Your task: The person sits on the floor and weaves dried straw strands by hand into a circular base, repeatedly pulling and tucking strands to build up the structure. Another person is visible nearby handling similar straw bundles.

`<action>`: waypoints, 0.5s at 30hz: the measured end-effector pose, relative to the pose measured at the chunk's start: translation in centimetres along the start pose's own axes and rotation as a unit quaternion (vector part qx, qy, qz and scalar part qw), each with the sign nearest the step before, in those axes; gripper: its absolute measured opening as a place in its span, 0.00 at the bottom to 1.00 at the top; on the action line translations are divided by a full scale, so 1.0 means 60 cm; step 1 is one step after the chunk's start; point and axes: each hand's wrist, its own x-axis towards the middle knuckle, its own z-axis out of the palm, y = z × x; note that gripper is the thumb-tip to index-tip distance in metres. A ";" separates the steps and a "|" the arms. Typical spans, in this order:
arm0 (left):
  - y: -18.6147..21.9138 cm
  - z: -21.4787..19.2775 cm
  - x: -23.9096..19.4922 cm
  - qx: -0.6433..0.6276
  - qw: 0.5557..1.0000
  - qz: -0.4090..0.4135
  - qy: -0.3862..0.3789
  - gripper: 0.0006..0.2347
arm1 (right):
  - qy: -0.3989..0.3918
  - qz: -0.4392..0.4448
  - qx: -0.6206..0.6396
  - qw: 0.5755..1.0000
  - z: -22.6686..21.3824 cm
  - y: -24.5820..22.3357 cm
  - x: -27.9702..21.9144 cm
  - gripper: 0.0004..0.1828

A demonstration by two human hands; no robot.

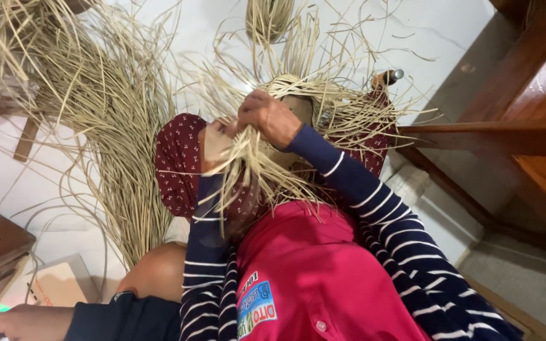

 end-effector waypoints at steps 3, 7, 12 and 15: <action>0.030 0.011 0.000 -0.001 1.000 -0.007 0.030 0.04 | 0.016 0.085 0.014 0.996 0.030 0.030 0.007 0.11; 0.074 0.029 -0.012 0.068 0.994 -0.008 0.081 0.03 | 0.010 0.121 -0.087 0.989 0.025 0.025 0.045 0.10; 0.107 0.028 -0.011 0.078 0.994 0.035 0.065 0.03 | -0.034 0.236 0.020 0.971 -0.021 -0.015 0.045 0.21; 0.083 0.017 -0.007 0.037 0.998 -0.028 0.051 0.03 | -0.041 0.219 0.066 0.973 -0.017 -0.014 0.040 0.21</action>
